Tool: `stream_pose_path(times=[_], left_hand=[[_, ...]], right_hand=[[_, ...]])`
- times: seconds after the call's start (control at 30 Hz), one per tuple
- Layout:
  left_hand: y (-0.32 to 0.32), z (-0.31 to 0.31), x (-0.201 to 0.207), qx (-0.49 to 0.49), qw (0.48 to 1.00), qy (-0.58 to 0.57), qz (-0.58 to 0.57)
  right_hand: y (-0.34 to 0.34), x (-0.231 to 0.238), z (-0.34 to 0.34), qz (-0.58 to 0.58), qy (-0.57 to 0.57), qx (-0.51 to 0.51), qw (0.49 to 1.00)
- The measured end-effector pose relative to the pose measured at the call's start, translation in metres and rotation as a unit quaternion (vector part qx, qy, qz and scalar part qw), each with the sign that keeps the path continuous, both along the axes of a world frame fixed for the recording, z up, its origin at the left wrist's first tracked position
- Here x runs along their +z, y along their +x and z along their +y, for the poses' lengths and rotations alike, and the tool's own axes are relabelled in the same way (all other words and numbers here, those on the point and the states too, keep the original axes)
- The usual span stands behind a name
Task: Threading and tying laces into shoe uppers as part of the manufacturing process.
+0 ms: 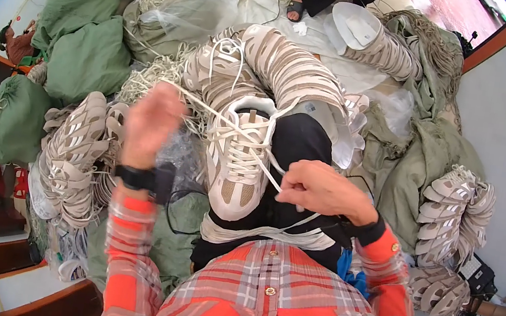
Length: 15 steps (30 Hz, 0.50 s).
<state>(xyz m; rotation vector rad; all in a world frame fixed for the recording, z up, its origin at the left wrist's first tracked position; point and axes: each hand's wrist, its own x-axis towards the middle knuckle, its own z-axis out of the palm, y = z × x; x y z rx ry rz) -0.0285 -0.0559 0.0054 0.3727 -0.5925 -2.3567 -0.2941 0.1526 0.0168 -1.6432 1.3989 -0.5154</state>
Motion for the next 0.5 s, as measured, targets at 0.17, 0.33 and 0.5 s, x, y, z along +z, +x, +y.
stream_pose_path(times=[0.17,0.33,0.5], left_hand=[[0.101,-0.096,0.056,0.199,0.967,-0.129,0.098],[0.221,-0.161,0.134,0.237,0.920,-0.296,0.095],[0.214,-0.138,0.149,0.297,0.897,-0.327,-0.032]], right_hand=[[-0.008,-0.016,-0.019,-0.009,-0.022,0.060,0.998],[-0.002,-0.033,-0.048,-0.033,-0.018,0.012,0.999],[0.002,-0.046,-0.049,-0.189,0.044,-0.166,0.967]])
